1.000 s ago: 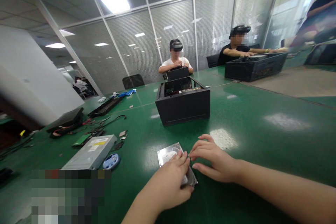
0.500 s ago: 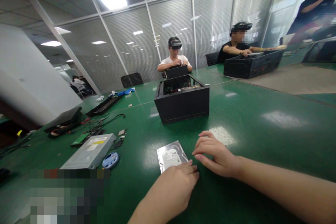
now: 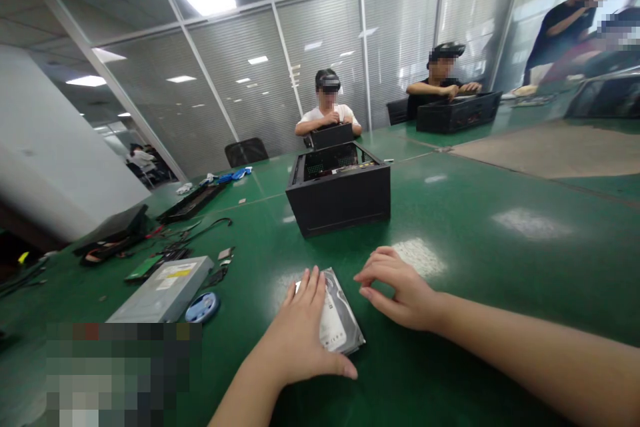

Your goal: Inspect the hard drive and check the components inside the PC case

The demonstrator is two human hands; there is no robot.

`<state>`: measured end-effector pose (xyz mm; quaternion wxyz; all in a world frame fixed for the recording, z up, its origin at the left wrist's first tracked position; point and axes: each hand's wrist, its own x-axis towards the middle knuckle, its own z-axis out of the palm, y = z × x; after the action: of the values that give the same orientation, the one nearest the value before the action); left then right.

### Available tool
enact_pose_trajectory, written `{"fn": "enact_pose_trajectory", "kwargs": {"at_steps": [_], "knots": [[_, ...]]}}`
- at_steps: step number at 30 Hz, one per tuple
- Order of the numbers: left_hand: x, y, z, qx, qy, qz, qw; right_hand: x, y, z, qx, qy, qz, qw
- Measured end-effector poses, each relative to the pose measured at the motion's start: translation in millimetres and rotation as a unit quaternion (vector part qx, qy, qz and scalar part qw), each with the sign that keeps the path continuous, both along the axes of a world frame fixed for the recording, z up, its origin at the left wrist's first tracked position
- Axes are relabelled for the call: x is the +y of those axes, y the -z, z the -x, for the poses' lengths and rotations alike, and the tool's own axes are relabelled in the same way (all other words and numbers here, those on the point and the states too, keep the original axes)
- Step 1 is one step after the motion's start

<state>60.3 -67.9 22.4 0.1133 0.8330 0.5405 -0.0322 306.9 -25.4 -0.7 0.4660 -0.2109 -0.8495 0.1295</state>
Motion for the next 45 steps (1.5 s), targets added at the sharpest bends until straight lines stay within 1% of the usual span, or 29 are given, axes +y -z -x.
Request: {"fn": "enact_pose_trajectory", "kwargs": {"at_steps": [3, 7, 12, 20, 27, 32, 38, 45], "knots": [[0, 1.2, 1, 0.002, -0.005, 0.011, 1.0, 1, 1.5, 1, 0.001, -0.003, 0.002, 1.0], [-1, -3.7, -4, 0.007, -0.009, 0.012, 1.0, 2, 3.7, 4, 0.005, -0.006, 0.002, 1.0], [-6, -11.9, -11, -0.002, 0.013, 0.0, 1.0, 2, 4.9, 5, -0.001, -0.009, 0.009, 1.0], [-10, -19.4, -17, -0.009, 0.033, -0.001, 0.999, 6, 8.7, 3, -0.025, -0.005, 0.044, 0.999], [-13, -13.7, -17, -0.041, 0.077, -0.032, 0.996, 5, 6.6, 3, -0.04, -0.005, 0.052, 0.998], [-17, -13.7, -21, -0.062, 0.113, -0.032, 0.991, 5, 9.2, 3, -0.037, 0.0, 0.069, 0.997], [-16, -11.3, -27, -0.071, 0.108, -0.035, 0.991, 7, 15.5, 1, -0.041, 0.012, 0.087, 0.995], [-14, -4.3, -26, -0.114, 0.135, -0.053, 0.983, 9, 18.2, 2, -0.044, 0.032, 0.096, 0.994]]}}
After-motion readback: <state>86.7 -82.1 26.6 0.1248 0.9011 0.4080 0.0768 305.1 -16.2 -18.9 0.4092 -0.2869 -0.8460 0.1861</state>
